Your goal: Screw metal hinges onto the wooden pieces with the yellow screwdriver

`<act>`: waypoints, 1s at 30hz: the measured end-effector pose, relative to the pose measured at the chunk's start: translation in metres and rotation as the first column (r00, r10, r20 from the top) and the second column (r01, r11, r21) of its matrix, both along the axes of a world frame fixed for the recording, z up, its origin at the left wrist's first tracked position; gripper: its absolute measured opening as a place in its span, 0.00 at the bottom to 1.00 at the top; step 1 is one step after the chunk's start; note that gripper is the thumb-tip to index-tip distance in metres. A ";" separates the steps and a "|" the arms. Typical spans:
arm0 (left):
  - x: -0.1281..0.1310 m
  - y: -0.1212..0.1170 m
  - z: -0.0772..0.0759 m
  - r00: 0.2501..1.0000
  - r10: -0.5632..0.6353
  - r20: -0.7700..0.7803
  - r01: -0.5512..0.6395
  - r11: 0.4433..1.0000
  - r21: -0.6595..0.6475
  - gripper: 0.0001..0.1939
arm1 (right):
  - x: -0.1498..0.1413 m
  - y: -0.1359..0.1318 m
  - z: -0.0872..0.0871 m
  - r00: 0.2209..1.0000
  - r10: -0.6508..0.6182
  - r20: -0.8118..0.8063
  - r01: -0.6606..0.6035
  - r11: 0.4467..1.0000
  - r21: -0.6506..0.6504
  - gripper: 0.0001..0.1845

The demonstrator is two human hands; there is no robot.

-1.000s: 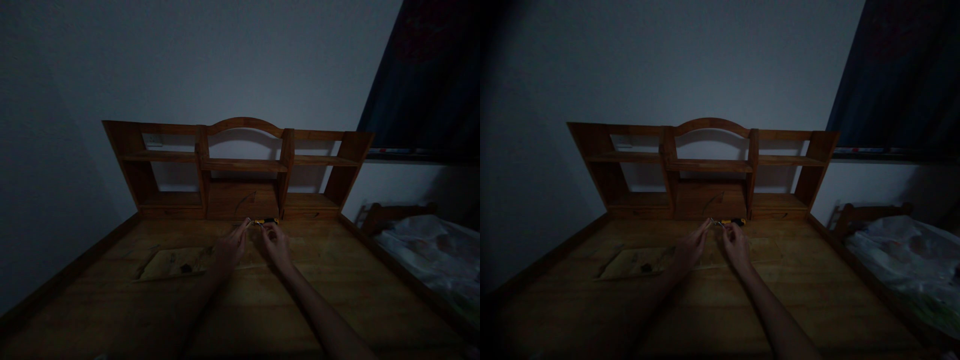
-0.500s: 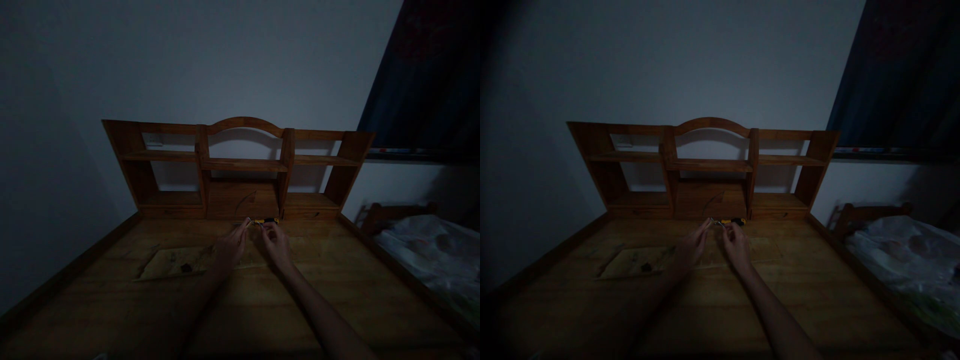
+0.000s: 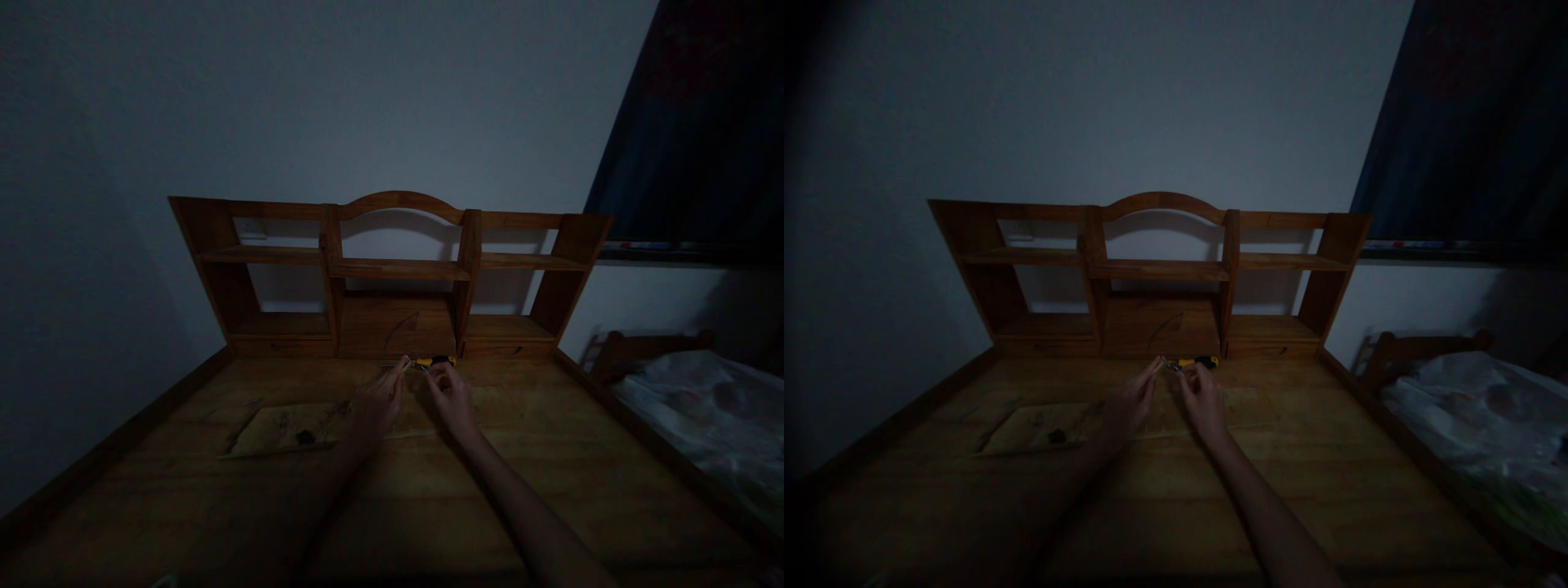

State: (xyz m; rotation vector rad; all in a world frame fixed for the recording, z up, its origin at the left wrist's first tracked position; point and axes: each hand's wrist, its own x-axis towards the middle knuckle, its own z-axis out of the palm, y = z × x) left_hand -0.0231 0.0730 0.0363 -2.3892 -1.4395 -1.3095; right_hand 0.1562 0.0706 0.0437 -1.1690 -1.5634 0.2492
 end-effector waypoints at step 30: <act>0.003 0.000 -0.001 0.996 -0.066 0.058 0.066 0.998 0.002 0.25 | -0.003 0.001 -0.002 1.000 0.004 -0.019 -0.002 0.993 0.117 0.05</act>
